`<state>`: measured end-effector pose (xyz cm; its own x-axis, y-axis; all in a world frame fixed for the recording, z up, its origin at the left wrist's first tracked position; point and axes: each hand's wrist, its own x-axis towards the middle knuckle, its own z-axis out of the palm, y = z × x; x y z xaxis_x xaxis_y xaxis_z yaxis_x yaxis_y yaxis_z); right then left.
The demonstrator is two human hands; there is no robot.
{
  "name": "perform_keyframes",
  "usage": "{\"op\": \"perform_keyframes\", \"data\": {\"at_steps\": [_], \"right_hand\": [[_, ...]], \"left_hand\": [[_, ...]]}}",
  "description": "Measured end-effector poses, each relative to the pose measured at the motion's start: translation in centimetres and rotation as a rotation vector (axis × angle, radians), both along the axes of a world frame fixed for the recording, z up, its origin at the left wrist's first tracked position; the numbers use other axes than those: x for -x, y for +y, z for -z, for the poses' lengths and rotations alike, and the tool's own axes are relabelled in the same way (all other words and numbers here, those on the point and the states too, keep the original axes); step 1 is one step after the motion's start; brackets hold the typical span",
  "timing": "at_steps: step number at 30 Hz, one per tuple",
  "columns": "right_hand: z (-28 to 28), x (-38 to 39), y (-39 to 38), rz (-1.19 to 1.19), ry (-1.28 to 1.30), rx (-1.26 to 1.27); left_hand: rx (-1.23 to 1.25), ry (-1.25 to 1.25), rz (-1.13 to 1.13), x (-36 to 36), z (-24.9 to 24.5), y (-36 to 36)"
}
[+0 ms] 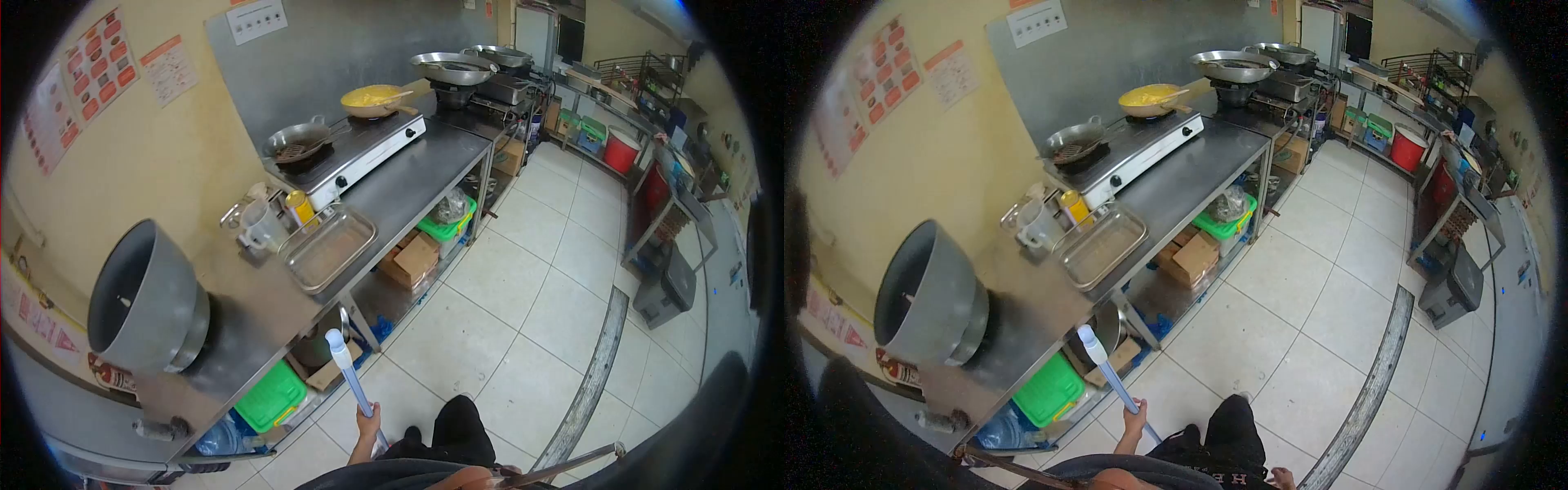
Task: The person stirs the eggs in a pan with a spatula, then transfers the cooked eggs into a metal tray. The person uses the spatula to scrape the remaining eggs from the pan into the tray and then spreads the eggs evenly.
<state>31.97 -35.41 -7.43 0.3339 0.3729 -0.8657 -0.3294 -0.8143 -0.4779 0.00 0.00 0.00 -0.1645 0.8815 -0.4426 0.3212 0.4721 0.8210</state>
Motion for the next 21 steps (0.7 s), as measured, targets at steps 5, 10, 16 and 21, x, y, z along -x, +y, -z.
{"op": "perform_keyframes", "data": {"at_steps": [5, 10, 16, 21], "right_hand": [[-0.5, -10.7, 7.6, -0.072, 0.025, 0.124], [0.7, -29.4, 20.7, -0.277, -0.014, 0.138], [-4.2, -54.2, 57.1, -0.716, -0.641, -0.050], [-27.9, -50.7, 88.6, -0.711, -1.093, -0.767]], "left_hand": [[-0.292, -0.237, -0.293, -10.9, -0.6, 12.7], [-0.370, -0.403, -0.603, -19.6, 0.0, 26.4], [-0.280, -0.340, -0.417, -30.0, -5.6, 36.8], [-0.242, -0.376, -0.172, -36.1, -10.1, 42.7]]}}
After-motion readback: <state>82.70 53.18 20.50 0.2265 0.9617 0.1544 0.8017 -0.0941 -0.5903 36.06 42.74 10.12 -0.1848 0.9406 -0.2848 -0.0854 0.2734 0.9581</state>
